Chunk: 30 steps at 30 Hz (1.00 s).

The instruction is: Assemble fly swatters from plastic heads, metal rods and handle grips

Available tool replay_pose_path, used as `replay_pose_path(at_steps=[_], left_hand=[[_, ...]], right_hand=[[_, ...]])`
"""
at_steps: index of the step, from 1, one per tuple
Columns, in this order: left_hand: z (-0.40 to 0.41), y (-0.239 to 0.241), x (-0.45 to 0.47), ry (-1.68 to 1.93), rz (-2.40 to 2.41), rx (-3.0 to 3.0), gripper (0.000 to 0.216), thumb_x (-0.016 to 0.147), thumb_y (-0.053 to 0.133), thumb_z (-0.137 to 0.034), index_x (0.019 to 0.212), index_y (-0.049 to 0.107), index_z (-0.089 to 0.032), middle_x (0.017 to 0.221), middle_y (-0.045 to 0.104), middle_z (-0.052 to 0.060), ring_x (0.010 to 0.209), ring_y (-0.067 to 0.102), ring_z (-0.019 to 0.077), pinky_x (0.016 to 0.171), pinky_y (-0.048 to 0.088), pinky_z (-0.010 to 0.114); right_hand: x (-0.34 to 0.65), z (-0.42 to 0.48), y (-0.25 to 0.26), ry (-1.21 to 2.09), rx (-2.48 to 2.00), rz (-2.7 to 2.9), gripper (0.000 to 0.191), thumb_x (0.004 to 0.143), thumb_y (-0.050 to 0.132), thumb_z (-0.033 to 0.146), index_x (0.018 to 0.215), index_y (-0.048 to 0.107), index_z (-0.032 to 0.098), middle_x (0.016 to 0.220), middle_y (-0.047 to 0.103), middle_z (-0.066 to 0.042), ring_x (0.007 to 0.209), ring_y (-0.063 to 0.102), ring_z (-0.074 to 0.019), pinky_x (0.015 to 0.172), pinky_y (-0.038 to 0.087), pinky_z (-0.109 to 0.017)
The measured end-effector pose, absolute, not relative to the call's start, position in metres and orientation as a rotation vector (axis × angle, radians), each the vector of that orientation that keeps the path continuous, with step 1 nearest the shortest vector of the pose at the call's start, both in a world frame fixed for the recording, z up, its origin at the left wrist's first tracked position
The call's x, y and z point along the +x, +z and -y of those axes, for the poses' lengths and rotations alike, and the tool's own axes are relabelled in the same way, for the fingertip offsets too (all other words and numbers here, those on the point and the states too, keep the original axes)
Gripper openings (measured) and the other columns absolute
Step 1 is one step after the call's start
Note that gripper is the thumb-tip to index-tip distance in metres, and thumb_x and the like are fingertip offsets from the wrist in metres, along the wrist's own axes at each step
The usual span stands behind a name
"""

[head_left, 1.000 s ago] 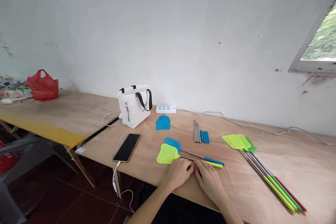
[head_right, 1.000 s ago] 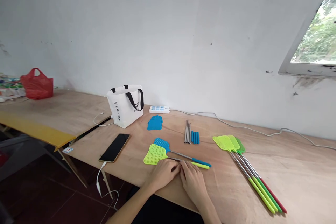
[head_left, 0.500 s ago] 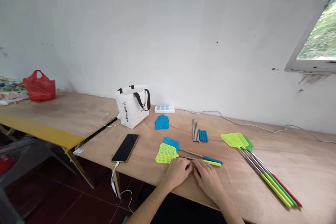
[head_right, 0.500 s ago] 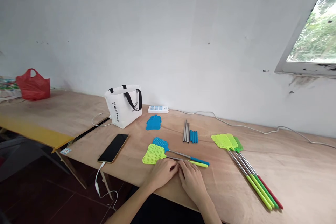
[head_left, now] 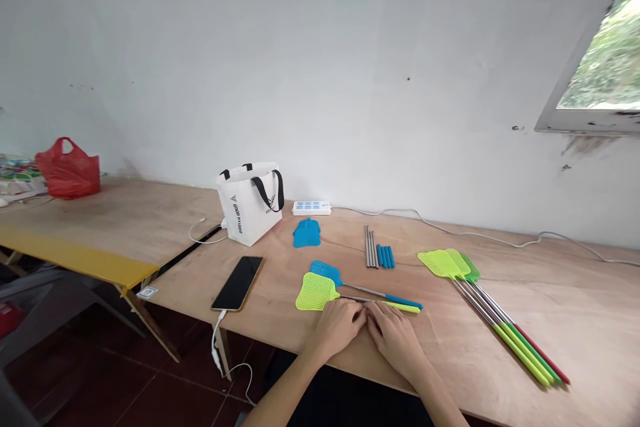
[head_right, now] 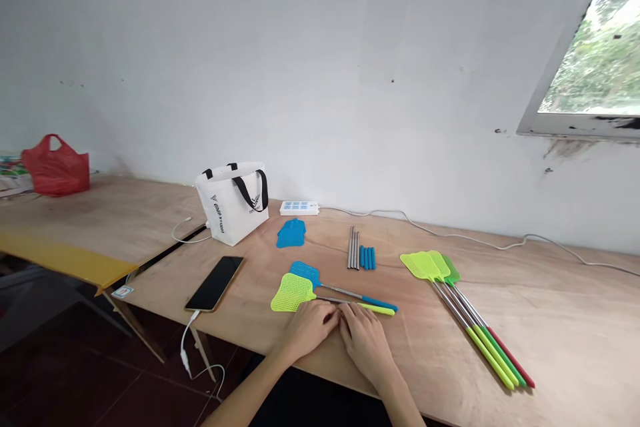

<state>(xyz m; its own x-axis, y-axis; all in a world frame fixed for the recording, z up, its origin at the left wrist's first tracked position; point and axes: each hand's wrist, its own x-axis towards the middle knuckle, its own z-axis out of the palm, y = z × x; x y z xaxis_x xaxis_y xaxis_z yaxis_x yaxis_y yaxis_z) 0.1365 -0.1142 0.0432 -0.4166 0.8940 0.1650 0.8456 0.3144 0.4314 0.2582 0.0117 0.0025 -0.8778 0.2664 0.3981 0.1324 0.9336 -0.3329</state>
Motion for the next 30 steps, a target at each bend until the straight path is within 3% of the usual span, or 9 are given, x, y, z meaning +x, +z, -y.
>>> replay_pose_path(at_steps=[30], left_hand=[[0.1144, 0.0419, 0.1359, 0.712, -2.457, 1.656, 0.034, 0.102, 0.047, -0.029, 0.079, 0.071, -0.020, 0.085, 0.076, 0.005, 0.080, 0.068, 0.0209, 0.064, 0.037, 0.029]], right_hand=[[0.2590, -0.0112, 0.0013, 0.444, -0.287, 2.626, 0.021, 0.101, 0.040, 0.017, 0.102, 0.060, 0.024, 0.103, 0.071, -0.005, 0.095, 0.067, -0.0230, 0.082, 0.049, -0.036]])
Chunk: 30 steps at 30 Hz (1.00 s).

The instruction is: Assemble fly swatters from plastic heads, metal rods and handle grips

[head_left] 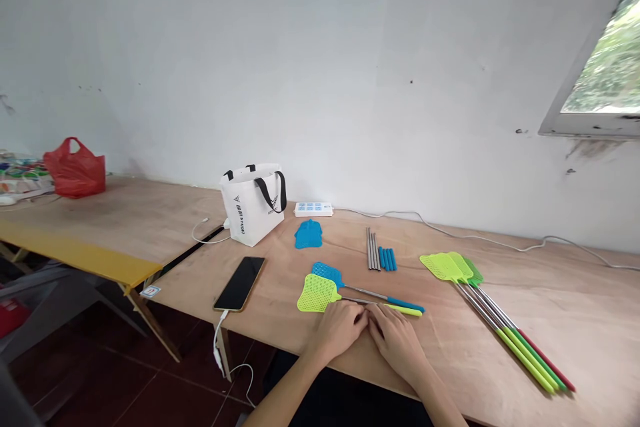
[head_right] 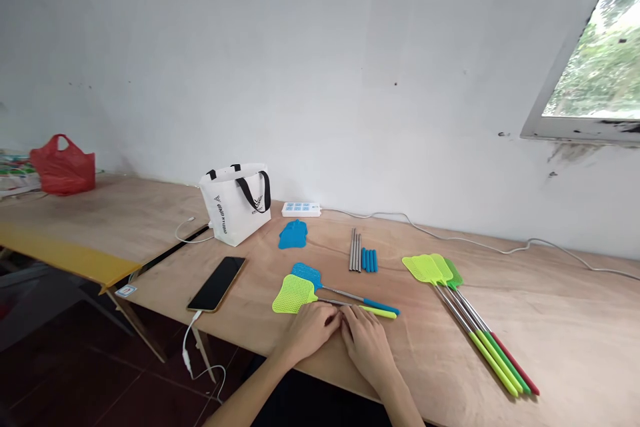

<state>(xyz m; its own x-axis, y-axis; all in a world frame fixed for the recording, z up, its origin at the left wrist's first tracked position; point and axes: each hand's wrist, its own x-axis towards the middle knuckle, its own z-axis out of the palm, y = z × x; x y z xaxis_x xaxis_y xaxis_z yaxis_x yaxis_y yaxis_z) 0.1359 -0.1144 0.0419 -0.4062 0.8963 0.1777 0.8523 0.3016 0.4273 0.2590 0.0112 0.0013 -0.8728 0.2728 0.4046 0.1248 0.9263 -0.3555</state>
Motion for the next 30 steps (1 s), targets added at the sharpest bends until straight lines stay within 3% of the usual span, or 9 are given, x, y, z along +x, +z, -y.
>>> replay_pose_path(at_steps=[30], left_hand=[[0.1143, 0.0437, 0.1366, 0.710, -2.471, 1.650, 0.033, 0.102, 0.049, -0.029, 0.079, 0.071, -0.020, 0.085, 0.076, 0.005, 0.079, 0.069, 0.0208, 0.062, 0.035, 0.029]], right_hand=[[0.2598, -0.0094, 0.0034, 0.419, -0.302, 2.621, 0.021, 0.100, 0.042, 0.016, 0.103, 0.061, 0.025, 0.105, 0.071, -0.005, 0.098, 0.067, -0.0230, 0.081, 0.050, -0.035]])
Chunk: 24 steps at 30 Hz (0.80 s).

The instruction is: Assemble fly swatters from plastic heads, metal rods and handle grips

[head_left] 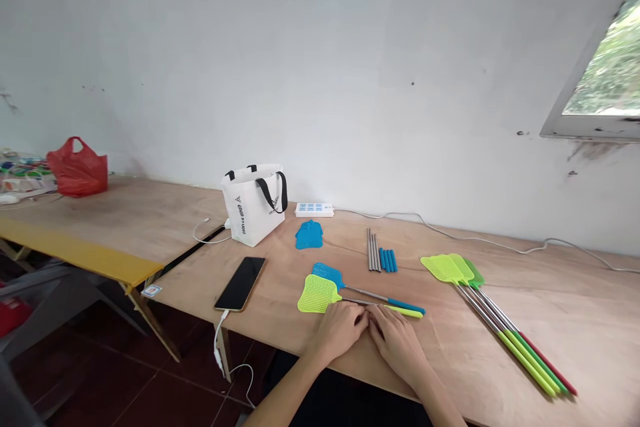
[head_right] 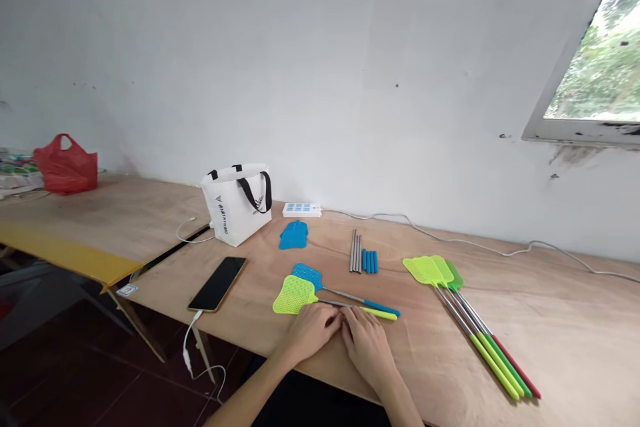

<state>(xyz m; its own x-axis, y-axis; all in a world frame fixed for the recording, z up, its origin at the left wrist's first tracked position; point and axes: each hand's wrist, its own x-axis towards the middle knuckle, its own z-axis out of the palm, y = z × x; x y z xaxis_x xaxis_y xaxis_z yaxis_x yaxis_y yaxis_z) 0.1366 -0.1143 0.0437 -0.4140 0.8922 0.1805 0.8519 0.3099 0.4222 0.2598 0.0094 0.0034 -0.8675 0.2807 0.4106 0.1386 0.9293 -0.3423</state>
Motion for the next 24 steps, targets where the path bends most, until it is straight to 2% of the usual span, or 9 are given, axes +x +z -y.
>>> replay_pose_path(at_steps=[11, 24], left_hand=[[0.1130, 0.0392, 0.1353, 0.723, -2.465, 1.643, 0.033, 0.101, 0.049, -0.028, 0.077, 0.070, -0.020, 0.085, 0.076, 0.005, 0.079, 0.068, 0.0209, 0.063, 0.035, 0.029], [0.1125, 0.0358, 0.1340, 0.727, -2.460, 1.651, 0.032, 0.101, 0.048, -0.028, 0.079, 0.071, -0.020, 0.086, 0.075, 0.006, 0.080, 0.068, 0.0212, 0.065, 0.036, 0.029]], right_hand=[[0.2593, -0.0091, 0.0038, 0.411, -0.306, 2.642, 0.021, 0.100, 0.043, 0.016, 0.104, 0.061, 0.024, 0.108, 0.071, -0.005, 0.099, 0.067, -0.0243, 0.083, 0.050, -0.036], [0.2586, -0.0086, 0.0070, 0.443, -0.298, 2.640, 0.019, 0.100, 0.043, 0.015, 0.102, 0.060, 0.024, 0.100, 0.071, -0.003, 0.094, 0.068, -0.0232, 0.083, 0.050, -0.037]])
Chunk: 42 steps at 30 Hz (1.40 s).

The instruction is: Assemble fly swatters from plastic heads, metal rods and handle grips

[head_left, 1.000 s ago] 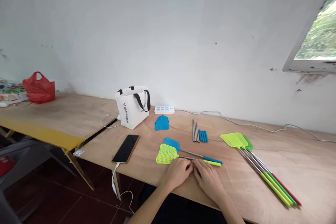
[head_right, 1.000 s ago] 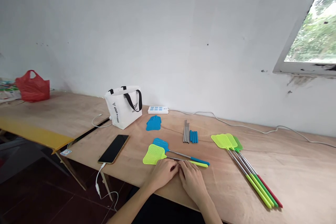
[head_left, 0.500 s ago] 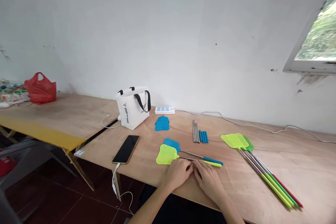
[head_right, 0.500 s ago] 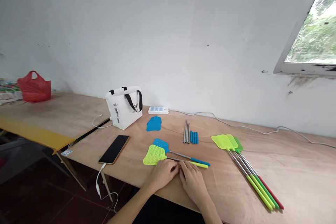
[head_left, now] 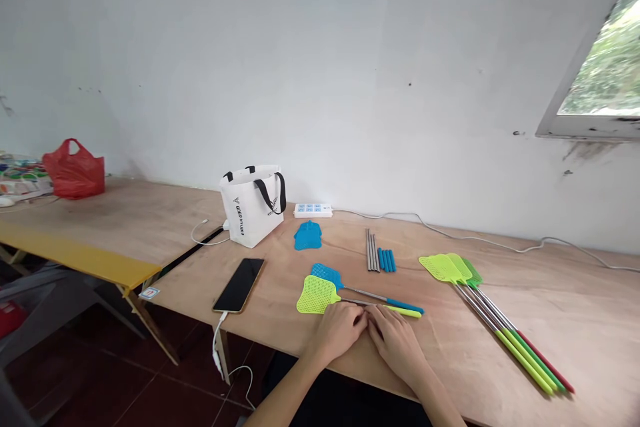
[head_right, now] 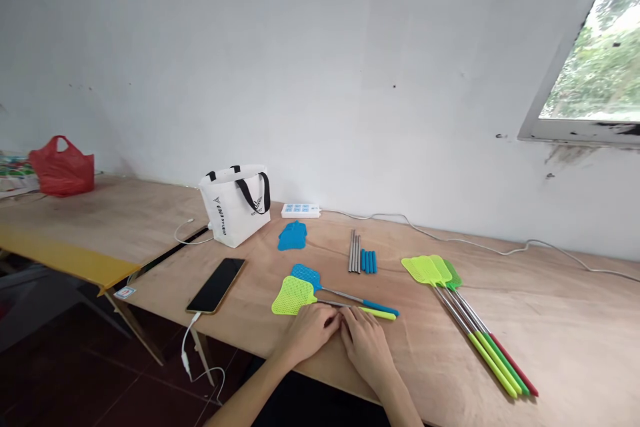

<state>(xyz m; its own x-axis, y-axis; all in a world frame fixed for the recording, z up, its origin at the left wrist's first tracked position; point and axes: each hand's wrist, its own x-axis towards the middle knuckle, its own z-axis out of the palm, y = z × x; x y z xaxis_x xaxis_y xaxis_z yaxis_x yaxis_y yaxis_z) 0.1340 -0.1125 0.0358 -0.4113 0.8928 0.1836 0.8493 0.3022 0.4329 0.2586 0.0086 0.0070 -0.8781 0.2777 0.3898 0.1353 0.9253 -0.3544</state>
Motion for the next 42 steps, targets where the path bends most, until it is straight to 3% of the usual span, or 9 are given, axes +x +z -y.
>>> replay_pose_path(at_steps=[12, 16, 19, 24, 28, 34, 42], left_hand=[[0.113, 0.038, 0.135, 0.761, -2.467, 1.653, 0.035, 0.102, 0.048, -0.030, 0.078, 0.071, -0.020, 0.084, 0.076, 0.005, 0.078, 0.069, 0.0207, 0.063, 0.035, 0.029], [0.113, 0.040, 0.136, 0.753, -2.472, 1.644, 0.035, 0.102, 0.048, -0.031, 0.080, 0.073, -0.020, 0.085, 0.077, 0.006, 0.078, 0.070, 0.0215, 0.064, 0.036, 0.029], [0.114, 0.042, 0.136, 0.743, -2.466, 1.657, 0.033, 0.101, 0.048, -0.029, 0.082, 0.074, -0.020, 0.087, 0.077, 0.006, 0.081, 0.070, 0.0219, 0.066, 0.038, 0.029], [0.116, 0.046, 0.137, 0.723, -2.448, 1.656, 0.035, 0.102, 0.046, -0.031, 0.084, 0.074, -0.020, 0.088, 0.076, 0.006, 0.083, 0.069, 0.0221, 0.067, 0.040, 0.029], [0.117, 0.048, 0.138, 0.728, -2.442, 1.619, 0.035, 0.102, 0.046, -0.033, 0.084, 0.073, -0.021, 0.087, 0.076, 0.006, 0.082, 0.068, 0.0217, 0.066, 0.039, 0.029], [0.117, 0.047, 0.137, 0.725, -2.448, 1.607, 0.039, 0.103, 0.046, -0.035, 0.076, 0.070, -0.019, 0.082, 0.074, 0.006, 0.079, 0.068, 0.0219, 0.063, 0.034, 0.029], [0.120, 0.051, 0.138, 0.779, -2.386, 1.586, 0.041, 0.103, 0.044, -0.035, 0.074, 0.068, -0.020, 0.081, 0.073, 0.005, 0.075, 0.065, 0.0203, 0.063, 0.032, 0.028]], right_hand=[[0.259, -0.009, 0.007, 0.302, -0.307, 2.612, 0.020, 0.099, 0.043, 0.015, 0.099, 0.061, 0.024, 0.098, 0.066, -0.004, 0.091, 0.065, -0.0218, 0.080, 0.050, -0.035], [0.259, -0.014, 0.001, -0.042, -0.409, 2.491, 0.026, 0.100, 0.040, 0.017, 0.109, 0.063, 0.024, 0.121, 0.064, -0.012, 0.110, 0.061, -0.0296, 0.093, 0.045, -0.049], [0.260, -0.020, -0.003, -0.084, -0.384, 2.480, 0.028, 0.102, 0.038, 0.018, 0.118, 0.060, 0.026, 0.125, 0.065, -0.010, 0.115, 0.060, -0.0268, 0.103, 0.038, -0.050], [0.261, -0.026, -0.003, -0.043, -0.409, 2.552, 0.026, 0.103, 0.040, 0.020, 0.107, 0.064, 0.027, 0.100, 0.068, -0.005, 0.091, 0.063, -0.0228, 0.078, 0.043, -0.036], [0.264, -0.033, -0.002, -0.007, -0.394, 2.585, 0.023, 0.102, 0.044, 0.023, 0.098, 0.066, 0.026, 0.094, 0.067, -0.005, 0.087, 0.062, -0.0228, 0.075, 0.043, -0.034], [0.282, -0.065, 0.007, 0.146, -0.522, 2.553, 0.024, 0.100, 0.043, 0.025, 0.099, 0.067, 0.027, 0.099, 0.066, -0.005, 0.091, 0.064, -0.0239, 0.080, 0.046, -0.036], [0.331, -0.119, 0.039, 0.161, -1.105, 2.398, 0.039, 0.101, 0.030, 0.040, 0.106, 0.067, 0.027, 0.114, 0.065, -0.008, 0.091, 0.067, -0.0262, 0.072, 0.047, -0.037]])
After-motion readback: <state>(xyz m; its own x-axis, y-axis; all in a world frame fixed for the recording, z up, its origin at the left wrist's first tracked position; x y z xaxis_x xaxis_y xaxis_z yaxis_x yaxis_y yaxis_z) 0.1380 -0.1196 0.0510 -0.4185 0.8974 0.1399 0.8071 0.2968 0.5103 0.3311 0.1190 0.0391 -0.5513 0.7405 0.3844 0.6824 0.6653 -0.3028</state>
